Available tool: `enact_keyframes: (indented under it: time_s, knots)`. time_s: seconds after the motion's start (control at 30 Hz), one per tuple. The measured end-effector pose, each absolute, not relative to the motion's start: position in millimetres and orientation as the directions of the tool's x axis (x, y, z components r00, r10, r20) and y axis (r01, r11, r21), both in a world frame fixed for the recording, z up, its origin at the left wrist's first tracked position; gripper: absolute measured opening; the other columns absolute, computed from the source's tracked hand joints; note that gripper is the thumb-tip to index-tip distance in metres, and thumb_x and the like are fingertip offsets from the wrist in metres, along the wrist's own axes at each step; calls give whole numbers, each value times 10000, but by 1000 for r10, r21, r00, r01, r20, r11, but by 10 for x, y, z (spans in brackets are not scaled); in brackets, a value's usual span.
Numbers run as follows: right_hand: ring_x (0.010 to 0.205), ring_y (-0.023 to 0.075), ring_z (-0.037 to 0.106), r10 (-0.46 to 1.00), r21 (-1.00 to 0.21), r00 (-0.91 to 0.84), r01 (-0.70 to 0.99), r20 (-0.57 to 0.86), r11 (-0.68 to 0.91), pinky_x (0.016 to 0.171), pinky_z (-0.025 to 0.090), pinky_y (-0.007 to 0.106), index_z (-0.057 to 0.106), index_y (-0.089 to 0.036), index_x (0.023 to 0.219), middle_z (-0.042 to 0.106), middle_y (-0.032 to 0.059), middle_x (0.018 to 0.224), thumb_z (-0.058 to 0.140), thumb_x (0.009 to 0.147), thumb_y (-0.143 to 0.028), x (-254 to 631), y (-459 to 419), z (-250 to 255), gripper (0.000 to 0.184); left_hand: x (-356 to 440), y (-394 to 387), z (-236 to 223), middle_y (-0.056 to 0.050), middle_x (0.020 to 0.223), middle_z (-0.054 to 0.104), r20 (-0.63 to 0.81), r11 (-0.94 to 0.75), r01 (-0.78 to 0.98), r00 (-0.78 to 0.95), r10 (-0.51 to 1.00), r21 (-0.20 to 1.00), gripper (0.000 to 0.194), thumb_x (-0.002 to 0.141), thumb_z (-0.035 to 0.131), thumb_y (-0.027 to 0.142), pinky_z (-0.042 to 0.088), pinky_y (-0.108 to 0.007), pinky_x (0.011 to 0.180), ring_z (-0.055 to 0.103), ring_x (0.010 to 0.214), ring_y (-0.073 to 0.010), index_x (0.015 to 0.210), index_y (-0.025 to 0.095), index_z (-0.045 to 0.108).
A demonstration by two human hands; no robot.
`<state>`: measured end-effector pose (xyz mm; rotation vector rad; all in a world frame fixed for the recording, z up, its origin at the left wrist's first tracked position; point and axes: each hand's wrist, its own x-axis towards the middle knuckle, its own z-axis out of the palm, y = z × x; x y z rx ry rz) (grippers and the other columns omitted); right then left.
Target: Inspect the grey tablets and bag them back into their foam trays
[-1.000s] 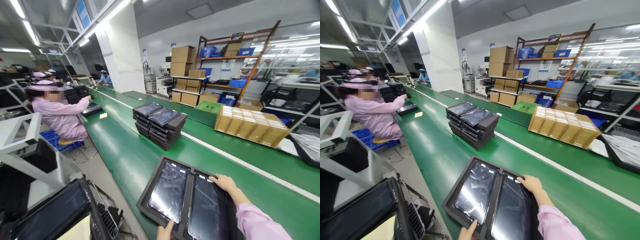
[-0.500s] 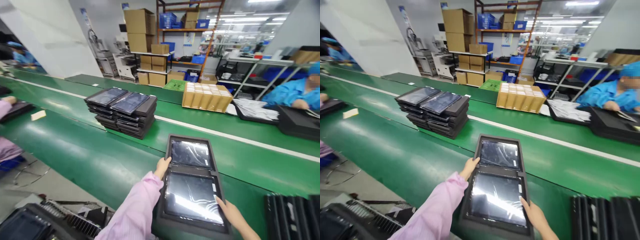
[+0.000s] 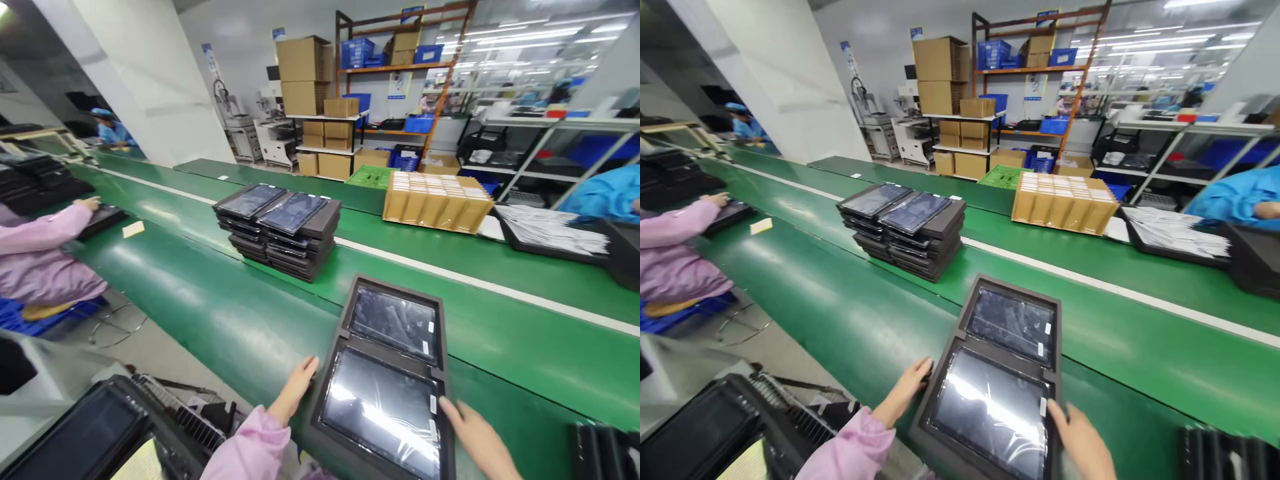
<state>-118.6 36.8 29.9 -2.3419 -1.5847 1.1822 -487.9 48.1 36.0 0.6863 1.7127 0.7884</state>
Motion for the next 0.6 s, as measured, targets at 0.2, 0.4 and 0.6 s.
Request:
enact_keyframes:
  time_s: [0.2, 0.4, 0.6]
  knots:
    - [817, 270, 663, 950, -852, 160, 421, -269, -312, 753, 533, 385, 497, -109, 1204, 679, 145, 951, 394, 772, -562, -1890, 1431, 604, 635, -6018, 623, 531, -181, 1138, 631, -542, 604, -69, -530, 652, 794, 504, 744, 564, 534, 486, -318, 769, 616, 1016, -244, 1016, 110, 588]
    - [680, 203, 638, 903, -905, 71, 18, -424, -426, 558, 521, 317, 541, -194, 1067, 651, 114, 961, 579, 735, -429, -3199, 2063, 504, 409, -7029, 1435, 711, -156, 1047, 647, -440, 510, -80, -630, 640, 856, 439, 743, 607, 515, 482, -295, 671, 633, 895, -214, 952, 129, 593]
    - [779, 207, 650, 883, -889, 110, -104, -456, -446, 625, 534, 316, 517, -188, 1133, 603, 171, 1161, 503, 841, -459, -3586, 2578, 647, 399, -7718, 2158, 982, -154, 1147, 609, -395, 436, -93, -622, 677, 895, 418, 818, 569, 449, 491, -272, 687, 625, 924, -190, 1106, 146, 553]
